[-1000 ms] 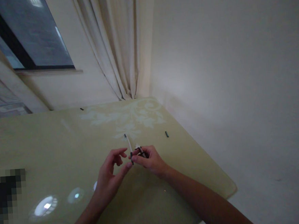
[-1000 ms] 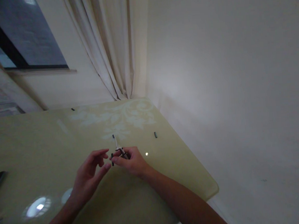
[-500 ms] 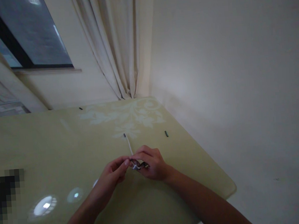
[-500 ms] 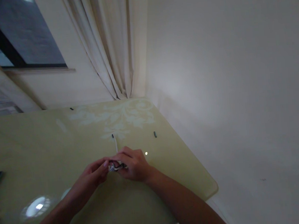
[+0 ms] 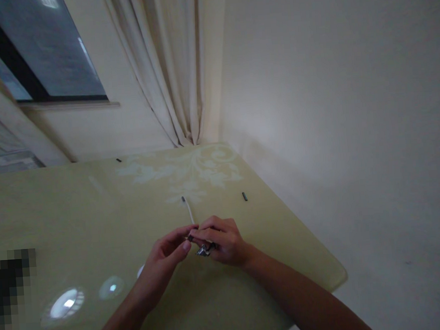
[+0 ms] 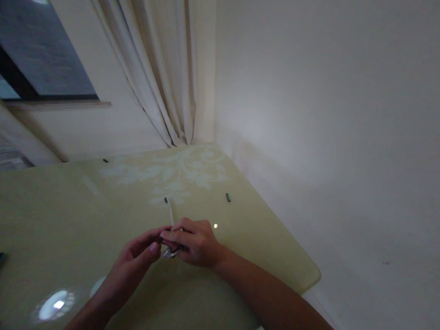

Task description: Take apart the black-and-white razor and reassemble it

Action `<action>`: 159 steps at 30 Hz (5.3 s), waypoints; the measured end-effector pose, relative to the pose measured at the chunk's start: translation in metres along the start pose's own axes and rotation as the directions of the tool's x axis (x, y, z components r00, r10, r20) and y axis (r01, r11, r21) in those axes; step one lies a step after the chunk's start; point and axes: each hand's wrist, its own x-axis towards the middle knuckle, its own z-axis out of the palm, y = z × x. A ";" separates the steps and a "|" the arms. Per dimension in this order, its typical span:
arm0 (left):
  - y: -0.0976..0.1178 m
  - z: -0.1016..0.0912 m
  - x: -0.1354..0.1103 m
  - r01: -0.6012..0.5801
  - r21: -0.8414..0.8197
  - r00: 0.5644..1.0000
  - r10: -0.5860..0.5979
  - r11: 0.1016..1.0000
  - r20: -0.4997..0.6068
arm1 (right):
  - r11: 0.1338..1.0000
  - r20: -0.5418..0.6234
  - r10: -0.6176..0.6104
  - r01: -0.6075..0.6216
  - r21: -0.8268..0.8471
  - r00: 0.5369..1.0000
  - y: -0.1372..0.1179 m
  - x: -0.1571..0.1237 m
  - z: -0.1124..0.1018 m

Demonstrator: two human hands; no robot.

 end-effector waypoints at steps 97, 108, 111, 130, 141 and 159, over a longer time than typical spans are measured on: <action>0.006 0.009 0.003 -0.127 -0.039 0.969 0.116 0.991 -0.219 | 0.941 0.341 0.180 -0.262 0.213 0.923 -0.003 0.008 -0.005; 0.001 0.010 0.004 -0.109 -0.023 0.963 0.100 0.994 -0.251 | 0.959 0.317 0.224 -0.267 0.099 0.922 -0.003 0.004 0.003; 0.003 0.008 0.005 -0.112 0.008 0.971 0.111 0.994 -0.210 | 0.952 0.322 0.242 -0.288 0.105 0.915 0.000 0.005 0.004; -0.002 -0.004 0.017 -0.207 0.192 0.970 0.226 0.959 -0.085 | 0.967 0.280 0.249 -0.256 -0.010 0.927 0.007 0.009 0.005; 0.003 -0.007 0.018 -0.216 0.216 0.971 0.232 0.952 -0.053 | 0.964 0.231 0.245 -0.262 0.049 0.942 0.006 0.011 0.004; 0.004 -0.003 0.016 -0.259 0.213 0.964 0.264 0.942 0.007 | 0.945 0.270 0.272 -0.309 0.103 0.923 0.006 0.012 -0.004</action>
